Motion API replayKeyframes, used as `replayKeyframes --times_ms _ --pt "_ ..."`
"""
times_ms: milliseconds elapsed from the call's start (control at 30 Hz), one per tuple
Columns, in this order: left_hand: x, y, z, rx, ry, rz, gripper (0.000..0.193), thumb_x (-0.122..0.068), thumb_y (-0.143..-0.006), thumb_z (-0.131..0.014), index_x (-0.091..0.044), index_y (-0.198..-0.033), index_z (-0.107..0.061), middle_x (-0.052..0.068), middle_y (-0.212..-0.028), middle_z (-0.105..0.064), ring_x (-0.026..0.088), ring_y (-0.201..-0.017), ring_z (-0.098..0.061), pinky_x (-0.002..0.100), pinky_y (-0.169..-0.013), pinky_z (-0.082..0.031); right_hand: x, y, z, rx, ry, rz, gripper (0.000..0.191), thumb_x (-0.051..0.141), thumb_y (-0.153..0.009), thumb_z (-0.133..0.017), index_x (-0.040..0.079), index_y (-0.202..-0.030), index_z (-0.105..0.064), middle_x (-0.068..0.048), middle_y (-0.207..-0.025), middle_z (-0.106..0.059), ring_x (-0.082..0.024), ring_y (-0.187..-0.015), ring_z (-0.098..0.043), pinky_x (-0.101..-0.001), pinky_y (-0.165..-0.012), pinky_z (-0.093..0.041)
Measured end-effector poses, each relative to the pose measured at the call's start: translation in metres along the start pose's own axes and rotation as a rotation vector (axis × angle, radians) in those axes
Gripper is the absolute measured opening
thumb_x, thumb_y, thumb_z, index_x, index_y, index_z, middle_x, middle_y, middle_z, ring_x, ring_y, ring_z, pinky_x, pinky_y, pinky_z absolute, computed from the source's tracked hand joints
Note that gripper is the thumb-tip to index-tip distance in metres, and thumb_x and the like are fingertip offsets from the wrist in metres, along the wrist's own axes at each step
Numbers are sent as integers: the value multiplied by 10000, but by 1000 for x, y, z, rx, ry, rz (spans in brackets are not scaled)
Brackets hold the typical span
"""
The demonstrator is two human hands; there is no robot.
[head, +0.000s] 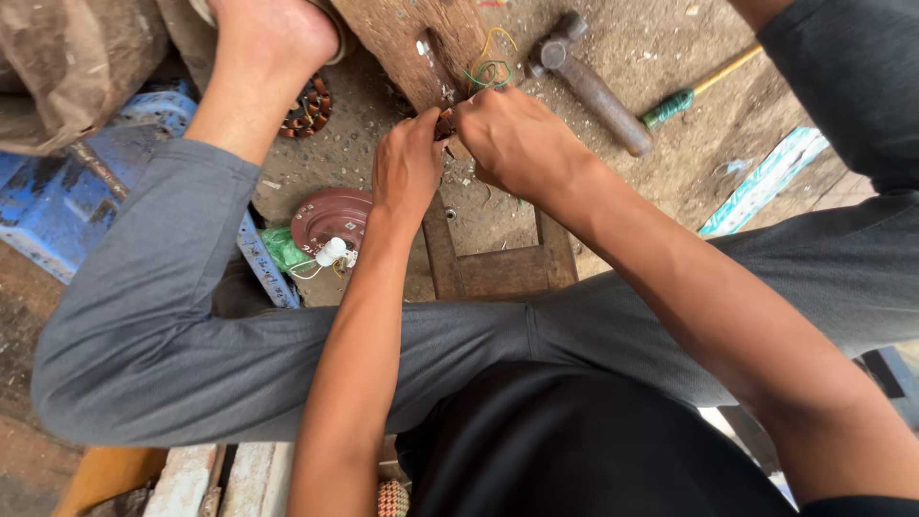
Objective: The person uses a hammer and a chisel to break apart a copper-wound electrical component on a wooden block. They repeatedly strike the chisel to separate the copper windings from the core, then pull the loosened copper strands away by hand.
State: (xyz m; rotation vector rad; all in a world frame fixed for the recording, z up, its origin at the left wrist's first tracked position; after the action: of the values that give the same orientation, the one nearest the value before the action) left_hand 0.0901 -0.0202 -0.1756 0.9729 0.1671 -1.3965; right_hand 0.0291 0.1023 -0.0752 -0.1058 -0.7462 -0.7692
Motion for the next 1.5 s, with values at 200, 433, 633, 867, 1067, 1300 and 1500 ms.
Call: replayKeyframes --times_ms 200,433,633,867,1067,1300,1500 --pt "-30 -3 20 -159 202 -223 555 -204 -911 -829 115 -1262 -541 307 -1083 -667 452 -985 -669 515 -830 -570 -24 -17 -37 445 -1 -360 295 15 -973 -629 -116 -1206 -506 -253 -1180 -549 -336 -882 -643 -416 -750 -582" --pt "-63 -10 13 -170 242 -114 351 -240 -977 -665 -8 -1230 -592 182 -1119 -697 322 -1026 -686 496 -854 -527 8 -33 9 -118 -60 -170 567 383 -1069 -628 16 -1458 -440 -243 -1451 -477 -417 -1360 -462 -613 -1117 -321" --pt "-58 -7 14 -139 349 -200 373 -169 -1003 -625 -23 -1342 -574 192 -1295 -660 348 -1193 -661 474 -970 -550 -9 -27 -4 -88 -297 -327 721 533 -1035 -581 23 -1513 -405 -233 -1421 -497 -397 -1357 -467 -600 -1105 -345" --pt "-43 8 17 -143 374 -130 518 -145 -987 -638 -24 -1474 -510 202 -1292 -662 399 -1218 -641 477 -1068 -522 -163 81 -27 -399 -304 -1055 480 361 -1010 -725 -13 -1277 -586 -201 -1230 -671 -341 -1141 -660 -438 -1007 -531" --pt "-53 17 19 -176 387 -145 518 -112 -978 -612 -6 -1473 -503 194 -1272 -668 398 -1194 -629 517 -1146 -463 -190 126 -82 301 -5 -1181 947 422 -794 -878 -8 -1460 -361 -252 -1460 -432 -413 -1380 -410 -515 -1080 -426" --pt "-55 15 19 -207 338 -146 555 -74 -965 -676 -25 -1487 -494 187 -1268 -676 374 -1180 -635 576 -1168 -402 -132 112 -36 57 -100 -1174 510 475 -1179 -602 -28 -1116 -652 -284 -959 -674 -447 -986 -654 -508 -844 -531" --pt "-42 18 -1 -238 426 -220 802 -118 -790 -804 -18 -1509 -464 184 -1293 -675 407 -1227 -606 525 -1131 -437 -31 102 81 187 -410 -773 494 401 -998 -515 -27 -1242 -551 -114 -677 -659 -233 -587 -680 -387 -570 -544"
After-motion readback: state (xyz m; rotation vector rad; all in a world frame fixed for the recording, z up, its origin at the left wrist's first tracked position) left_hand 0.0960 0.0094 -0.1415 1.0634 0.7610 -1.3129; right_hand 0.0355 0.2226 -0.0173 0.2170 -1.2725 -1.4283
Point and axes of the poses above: each hand's wrist, its own y-axis away from the middle knuckle, its own z-axis out of the back of the hand, x = y × z, the point moved 8 cm from there along -y, towards the middle knuckle
